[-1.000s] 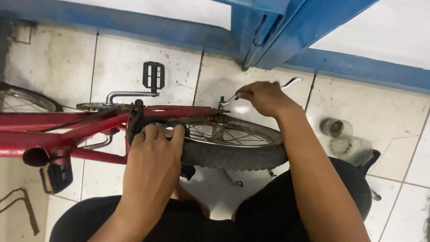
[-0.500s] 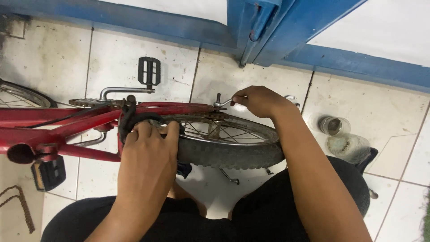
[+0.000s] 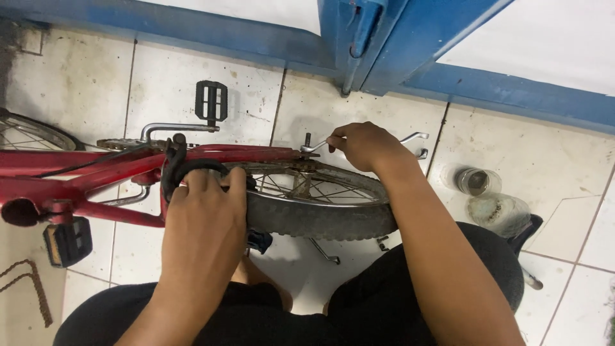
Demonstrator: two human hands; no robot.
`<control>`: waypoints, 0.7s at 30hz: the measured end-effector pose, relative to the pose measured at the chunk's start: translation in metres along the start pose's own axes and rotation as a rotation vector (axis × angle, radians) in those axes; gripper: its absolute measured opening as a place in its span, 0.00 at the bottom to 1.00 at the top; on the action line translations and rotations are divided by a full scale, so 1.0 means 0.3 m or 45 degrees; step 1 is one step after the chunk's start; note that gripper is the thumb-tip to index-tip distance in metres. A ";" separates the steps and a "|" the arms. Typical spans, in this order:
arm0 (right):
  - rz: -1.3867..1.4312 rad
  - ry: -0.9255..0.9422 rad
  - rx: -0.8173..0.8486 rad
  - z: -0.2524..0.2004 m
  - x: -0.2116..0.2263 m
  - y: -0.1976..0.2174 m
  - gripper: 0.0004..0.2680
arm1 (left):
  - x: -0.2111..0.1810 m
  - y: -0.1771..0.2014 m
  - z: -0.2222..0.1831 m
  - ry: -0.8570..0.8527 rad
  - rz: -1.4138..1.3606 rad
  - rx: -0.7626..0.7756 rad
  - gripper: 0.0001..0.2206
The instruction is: The person sits on the floor beside a red children's bicycle and works on the rear wheel, using wrenches to loosen and tighten the axle nuts while holding the wheel and frame steady. They reposition the wheel in the frame, handle the chain and pedals, and pick up and set down wrenches from the floor as they work.
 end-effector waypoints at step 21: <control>0.382 0.297 -0.040 -0.016 -0.097 -0.040 0.18 | -0.120 0.124 0.044 -0.327 -0.561 0.497 0.34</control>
Point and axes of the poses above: each hand's wrist, its own z-axis towards the middle knuckle, its own y-axis out of the back of the hand, x = y × z, the point moved 1 cm from there along z, towards the middle knuckle, and after that the axes turned 15 degrees about y, right-handed, at the moved point
